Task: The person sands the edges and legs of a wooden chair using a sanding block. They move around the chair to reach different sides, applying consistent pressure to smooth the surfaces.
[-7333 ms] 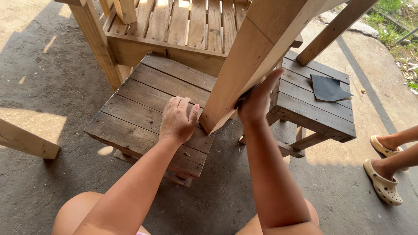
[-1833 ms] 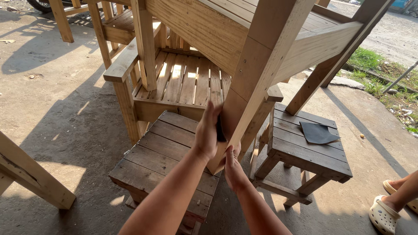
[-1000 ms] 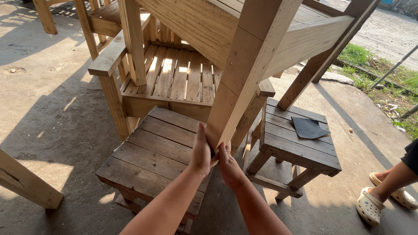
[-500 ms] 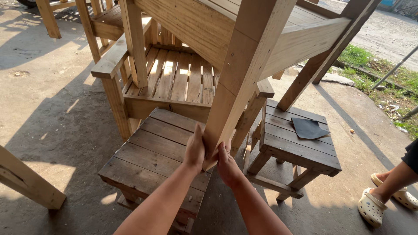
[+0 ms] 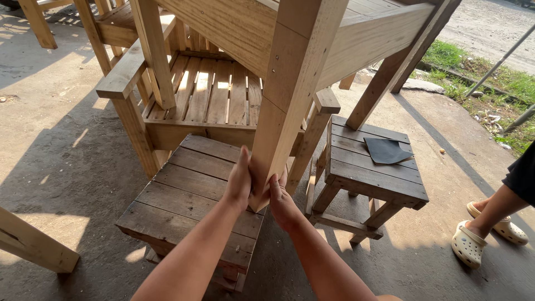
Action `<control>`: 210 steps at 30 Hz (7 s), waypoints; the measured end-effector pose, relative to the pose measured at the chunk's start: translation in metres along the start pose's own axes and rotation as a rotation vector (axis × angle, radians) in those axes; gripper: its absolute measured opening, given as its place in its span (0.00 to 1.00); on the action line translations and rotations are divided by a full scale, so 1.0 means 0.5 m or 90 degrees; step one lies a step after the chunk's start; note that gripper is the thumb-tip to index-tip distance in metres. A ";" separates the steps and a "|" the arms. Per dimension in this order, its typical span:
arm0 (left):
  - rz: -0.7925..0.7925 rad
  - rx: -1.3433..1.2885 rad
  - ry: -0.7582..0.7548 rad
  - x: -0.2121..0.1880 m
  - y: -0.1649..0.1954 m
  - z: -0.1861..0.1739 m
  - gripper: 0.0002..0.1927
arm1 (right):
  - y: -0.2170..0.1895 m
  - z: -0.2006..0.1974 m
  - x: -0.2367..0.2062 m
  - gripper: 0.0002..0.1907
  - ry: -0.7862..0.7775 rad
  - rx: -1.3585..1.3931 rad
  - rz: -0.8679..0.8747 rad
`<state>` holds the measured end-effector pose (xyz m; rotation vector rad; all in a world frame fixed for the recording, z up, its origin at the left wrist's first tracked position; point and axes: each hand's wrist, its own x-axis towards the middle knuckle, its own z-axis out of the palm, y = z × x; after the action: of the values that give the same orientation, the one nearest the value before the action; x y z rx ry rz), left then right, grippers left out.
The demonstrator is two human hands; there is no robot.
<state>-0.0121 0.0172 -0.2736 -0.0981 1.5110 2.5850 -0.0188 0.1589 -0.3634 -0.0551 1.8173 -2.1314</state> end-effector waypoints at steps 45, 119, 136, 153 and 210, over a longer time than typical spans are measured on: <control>-0.030 -0.086 0.352 -0.166 0.187 0.288 0.38 | -0.389 0.051 -0.116 0.48 0.028 0.110 -0.006; 0.189 0.077 0.458 0.289 0.472 0.008 0.24 | -0.671 0.296 0.173 0.38 0.317 -0.899 0.217; 0.299 0.236 0.406 0.203 0.465 0.052 0.24 | -0.663 0.286 0.173 0.38 0.328 -0.923 0.177; 0.392 0.295 0.426 0.217 0.474 0.030 0.22 | -0.658 0.271 0.167 0.37 0.325 -0.954 0.126; 0.117 0.219 0.428 0.257 0.628 -0.060 0.10 | -0.679 0.305 0.172 0.38 0.328 -0.891 0.215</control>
<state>-0.1890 -0.1489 -0.0345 -0.9018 2.2491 2.4996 -0.1401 0.0325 -0.0240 0.4544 2.9357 -0.3443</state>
